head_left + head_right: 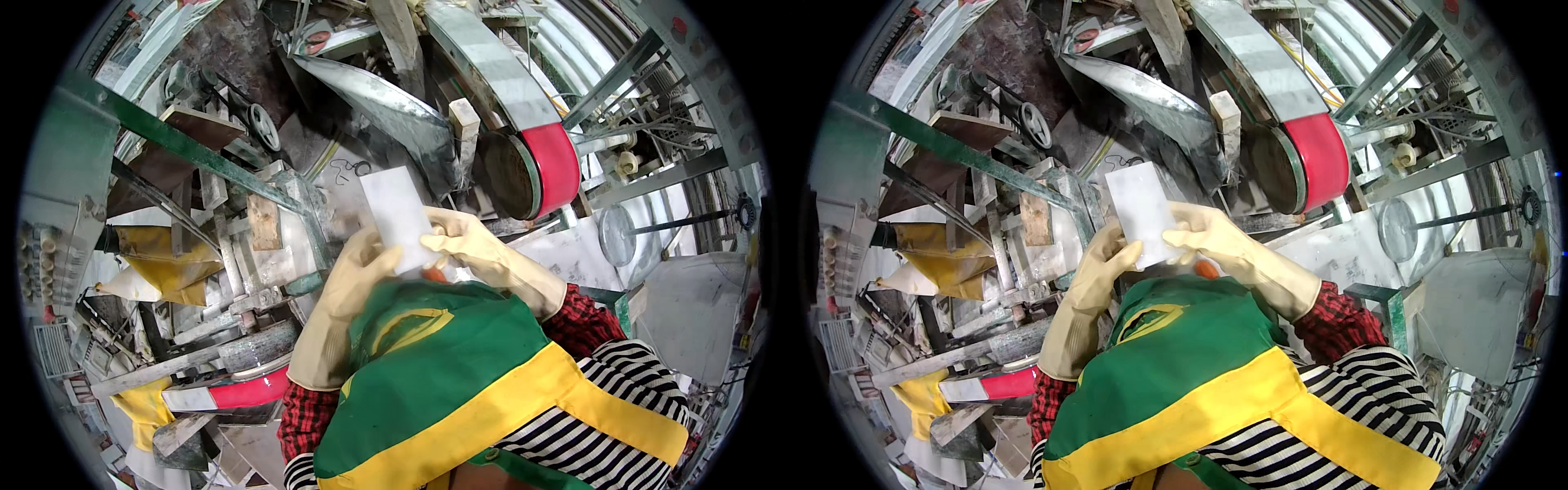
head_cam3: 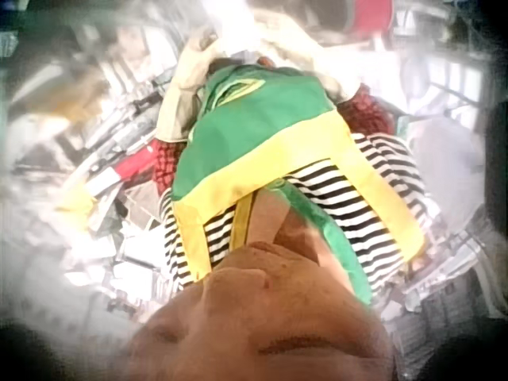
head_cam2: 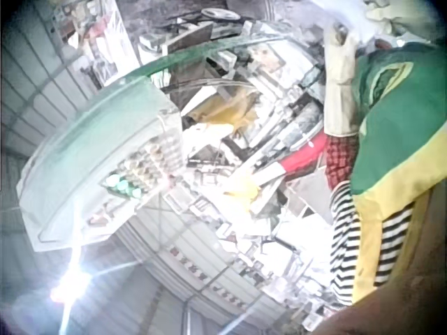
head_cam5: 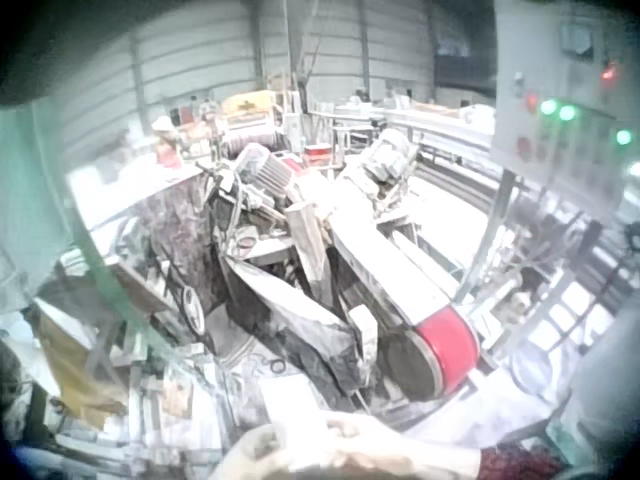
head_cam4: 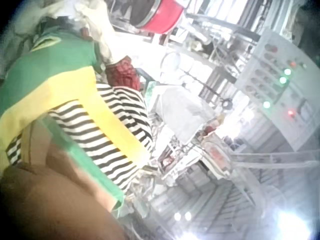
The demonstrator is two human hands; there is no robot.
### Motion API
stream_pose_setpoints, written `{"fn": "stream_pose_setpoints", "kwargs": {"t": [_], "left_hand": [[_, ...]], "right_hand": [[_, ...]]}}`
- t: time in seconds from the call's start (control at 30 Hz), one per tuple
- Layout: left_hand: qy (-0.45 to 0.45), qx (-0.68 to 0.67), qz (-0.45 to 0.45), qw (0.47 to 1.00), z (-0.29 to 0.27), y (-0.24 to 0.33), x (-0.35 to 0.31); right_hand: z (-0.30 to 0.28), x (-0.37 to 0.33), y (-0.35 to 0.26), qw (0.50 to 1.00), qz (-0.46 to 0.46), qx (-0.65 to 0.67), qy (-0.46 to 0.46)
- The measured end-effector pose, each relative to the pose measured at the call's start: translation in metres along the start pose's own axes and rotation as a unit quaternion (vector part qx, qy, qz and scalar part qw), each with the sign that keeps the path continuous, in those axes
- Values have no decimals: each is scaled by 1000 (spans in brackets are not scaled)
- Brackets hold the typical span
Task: The person repeatedly picks up small rectangular blocks and rubs them against a moving sanding belt. The person handles the blocks one at a time, rotating them to sand different faces before discarding them.
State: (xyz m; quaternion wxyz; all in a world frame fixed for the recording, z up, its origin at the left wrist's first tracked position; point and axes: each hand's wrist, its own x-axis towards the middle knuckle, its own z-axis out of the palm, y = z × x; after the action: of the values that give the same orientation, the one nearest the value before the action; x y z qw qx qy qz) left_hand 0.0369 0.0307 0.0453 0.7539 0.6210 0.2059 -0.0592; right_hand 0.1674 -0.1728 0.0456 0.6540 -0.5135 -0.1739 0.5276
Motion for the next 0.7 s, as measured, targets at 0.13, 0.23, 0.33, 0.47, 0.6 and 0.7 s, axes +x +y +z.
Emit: {"fn": "stream_pose_setpoints", "kwargs": {"t": [0.13, 0.23, 0.33, 0.47, 0.6, 0.7], "left_hand": [[48, -11, 13, 999, -8, -2, 17], [129, -60, 52, 988, -12, -1, 33], [132, -64, 46, 988, -28, -4, 46], [81, -43, 40, 995, -7, -18, 38], [-93, 36, 3, 995, 10, -21, -6], [-58, -30, -82, 994, -11, -46, -7]], "right_hand": [[12, -5, -4, 1000, 0, 21, -3], [26, -8, 1, 999, -4, 38, 1], [31, -10, 5, 998, -5, 64, -12], [30, -3, 11, 993, -48, 100, 32], [-18, 11, 31, 971, -115, 112, 180], [-57, 13, 21, 912, -199, 83, 348]]}}
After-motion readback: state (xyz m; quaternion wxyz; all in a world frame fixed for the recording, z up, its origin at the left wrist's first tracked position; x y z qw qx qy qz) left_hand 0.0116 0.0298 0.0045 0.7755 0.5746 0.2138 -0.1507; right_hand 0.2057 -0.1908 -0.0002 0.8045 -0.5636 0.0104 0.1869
